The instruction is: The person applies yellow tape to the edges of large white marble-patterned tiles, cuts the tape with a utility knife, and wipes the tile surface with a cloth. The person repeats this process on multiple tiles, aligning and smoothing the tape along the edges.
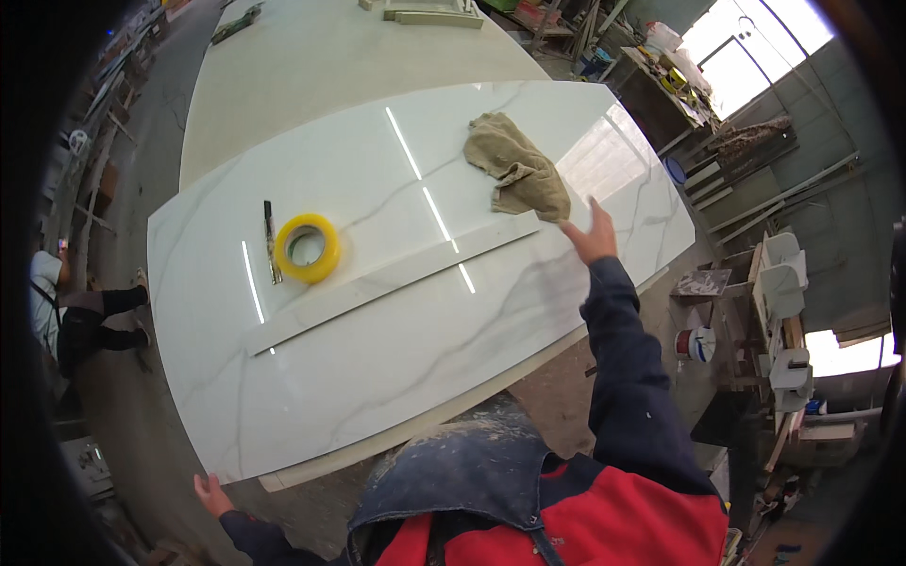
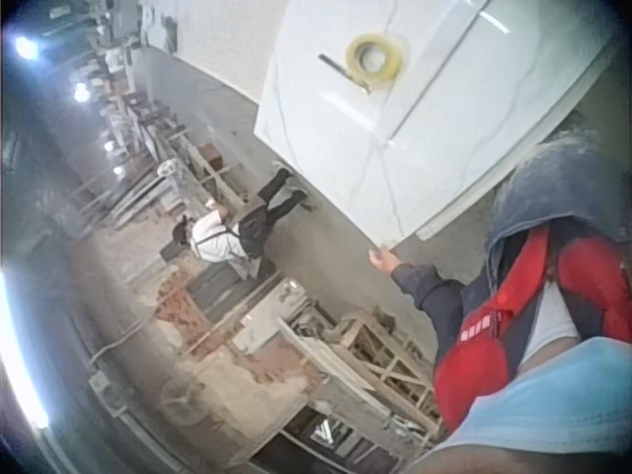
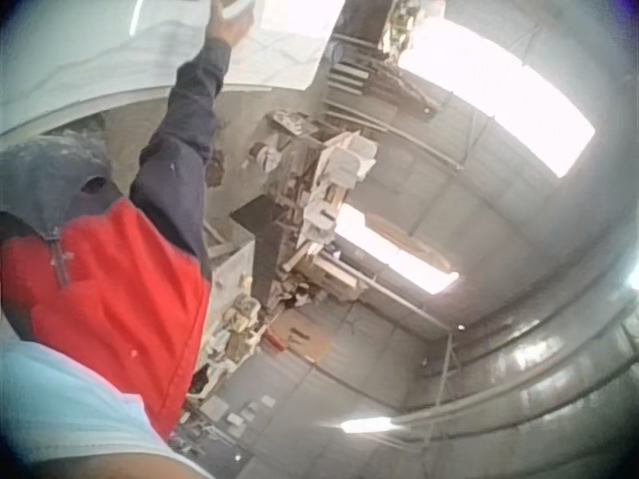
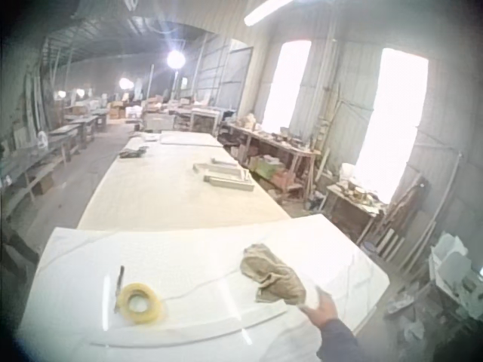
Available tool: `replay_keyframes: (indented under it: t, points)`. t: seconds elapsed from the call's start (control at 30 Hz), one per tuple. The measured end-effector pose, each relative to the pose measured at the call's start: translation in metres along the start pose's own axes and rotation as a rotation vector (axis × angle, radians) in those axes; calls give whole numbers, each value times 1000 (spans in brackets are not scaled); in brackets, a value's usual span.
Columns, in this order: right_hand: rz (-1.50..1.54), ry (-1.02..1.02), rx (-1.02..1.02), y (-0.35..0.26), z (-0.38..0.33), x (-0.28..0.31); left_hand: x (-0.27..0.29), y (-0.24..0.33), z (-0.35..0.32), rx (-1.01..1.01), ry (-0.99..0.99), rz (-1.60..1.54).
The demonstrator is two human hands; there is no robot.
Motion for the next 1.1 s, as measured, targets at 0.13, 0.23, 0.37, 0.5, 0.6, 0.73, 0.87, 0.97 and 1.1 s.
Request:
replay_keyframes:
  t: [0.13, 0.23, 0.37, 0.5, 0.6, 0.73, 0.87, 0.97, 1.1]
  points:
    - [-103, -184, 90, -65, 54, -44, -27, 95, -66, -135, 24, 55]
    - [-213, -221, 265, -69, 96, -86, -63, 206, -150, -176, -33, 227]
    - [-244, -391, 305, -78, 113, -117, -129, 278, -270, -309, -196, 362]
    - [87, -280, 182, -3, 177, -118, -194, 382, -331, -311, -358, 307]
    - [355, -206, 51, 55, 212, -65, -222, 396, -357, -319, -368, 243]
    - [374, -351, 38, 123, 188, 62, -244, 412, -364, -299, -287, 245]
    - [251, -482, 58, 154, 110, 163, -251, 411, -352, -263, -225, 206]
    - [223, -639, 56, 116, 51, 157, -249, 403, -360, -240, -206, 201]
    - [-185, -800, 553, 71, -29, 80, -247, 410, -360, -217, -241, 226]
Point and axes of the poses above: each hand's wrist, its own z-axis towards the middle knuckle, its own x-axis out of the back of the hand, y = z × x, the point moved 5 cm from there along z, towards the middle knuckle, and after that the axes turned 12 degrees about -x, right-handed, at the moved point
